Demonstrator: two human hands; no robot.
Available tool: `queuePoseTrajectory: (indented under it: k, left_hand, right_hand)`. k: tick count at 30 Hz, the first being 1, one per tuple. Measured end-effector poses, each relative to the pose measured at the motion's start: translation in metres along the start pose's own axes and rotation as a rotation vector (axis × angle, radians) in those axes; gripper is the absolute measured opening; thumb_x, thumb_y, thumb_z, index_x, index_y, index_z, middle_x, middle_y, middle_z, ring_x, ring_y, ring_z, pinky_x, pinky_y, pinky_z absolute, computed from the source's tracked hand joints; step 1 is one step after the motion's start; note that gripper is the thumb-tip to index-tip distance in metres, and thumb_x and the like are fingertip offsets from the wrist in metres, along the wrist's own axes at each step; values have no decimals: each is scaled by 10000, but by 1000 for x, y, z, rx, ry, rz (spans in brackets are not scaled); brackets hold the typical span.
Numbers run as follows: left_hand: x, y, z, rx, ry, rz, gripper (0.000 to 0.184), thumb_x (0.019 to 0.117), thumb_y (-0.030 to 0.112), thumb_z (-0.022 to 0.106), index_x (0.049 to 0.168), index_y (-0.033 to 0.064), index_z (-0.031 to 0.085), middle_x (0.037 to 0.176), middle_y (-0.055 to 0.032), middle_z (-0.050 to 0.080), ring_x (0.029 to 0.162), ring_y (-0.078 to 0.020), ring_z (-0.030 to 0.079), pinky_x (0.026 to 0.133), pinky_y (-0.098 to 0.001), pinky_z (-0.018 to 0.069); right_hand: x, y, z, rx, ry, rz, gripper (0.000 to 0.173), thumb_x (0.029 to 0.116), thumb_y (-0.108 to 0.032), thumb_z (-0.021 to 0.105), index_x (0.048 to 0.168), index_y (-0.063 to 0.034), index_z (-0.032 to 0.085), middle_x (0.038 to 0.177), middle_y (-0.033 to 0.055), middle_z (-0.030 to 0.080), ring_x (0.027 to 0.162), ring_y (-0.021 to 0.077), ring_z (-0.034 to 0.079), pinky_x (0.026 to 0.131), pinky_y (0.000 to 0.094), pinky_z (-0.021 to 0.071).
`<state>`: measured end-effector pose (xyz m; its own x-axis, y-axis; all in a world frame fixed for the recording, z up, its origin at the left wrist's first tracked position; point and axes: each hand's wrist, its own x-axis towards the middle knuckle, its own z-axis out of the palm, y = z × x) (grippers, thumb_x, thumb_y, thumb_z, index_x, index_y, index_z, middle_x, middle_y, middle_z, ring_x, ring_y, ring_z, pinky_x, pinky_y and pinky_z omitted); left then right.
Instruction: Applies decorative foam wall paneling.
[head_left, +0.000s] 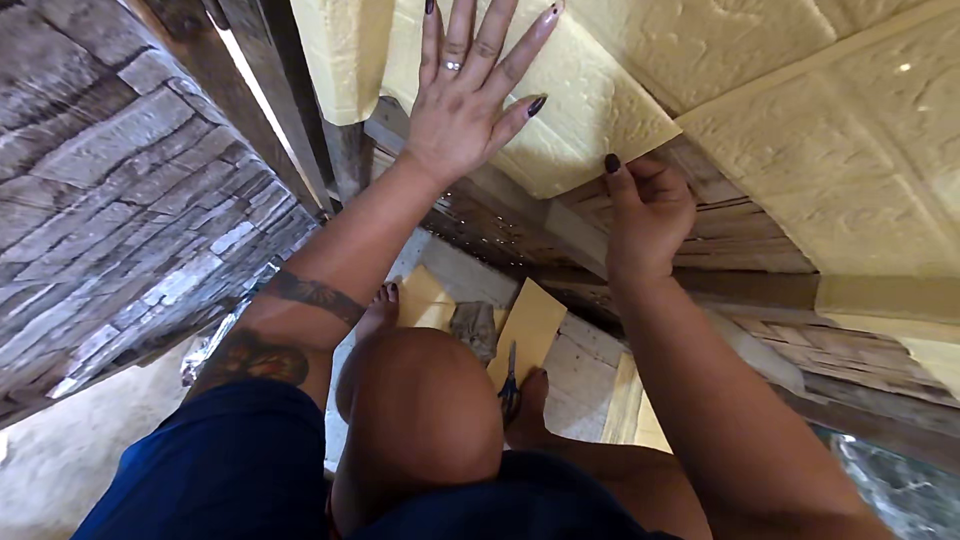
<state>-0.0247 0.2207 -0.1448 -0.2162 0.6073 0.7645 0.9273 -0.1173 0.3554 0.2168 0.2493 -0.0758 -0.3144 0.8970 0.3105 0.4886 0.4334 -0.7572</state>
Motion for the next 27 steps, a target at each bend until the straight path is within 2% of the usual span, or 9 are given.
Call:
queuePoseTrajectory:
  k: [4,9,20,27]
  left_hand:
    - [0,6,6,13,16,20,605,1046,580,405,1548,250,473,1588,-199,419,1480,-476,325,1174,-710,142]
    - [1,9,11,39,18,22,620,1032,608,421,1539,257,483,1585,-208,419,1473,-499,323,1156,-742,139]
    - [2,9,14,72,13,12,600,1026,596,459,1538,284,480,1589,-211,411,1470,-506,321,1145,-749,145]
    - [2,7,17,74,24,23,602,1025,603,452,1534,283,485,1576,-205,432,1464,-498,340,1142,-750,147]
  right_hand:
    - [-1,4,-1,-2,1,-48,188,987,-151,664,1073,16,662,955,9,707,861,47,677,837,267,581]
    - [-1,6,-2,-39,12,-65,194,994,-144,652,1076,32,664,958,24,706,856,32,668,815,231,569]
    - [6,-3,1,5,17,56,192,986,-192,672,1057,-14,679,904,-12,707,810,38,680,782,243,584]
    - [8,-1,1,8,10,17,183,989,-178,663,1051,-5,668,899,-14,707,812,45,687,783,253,594]
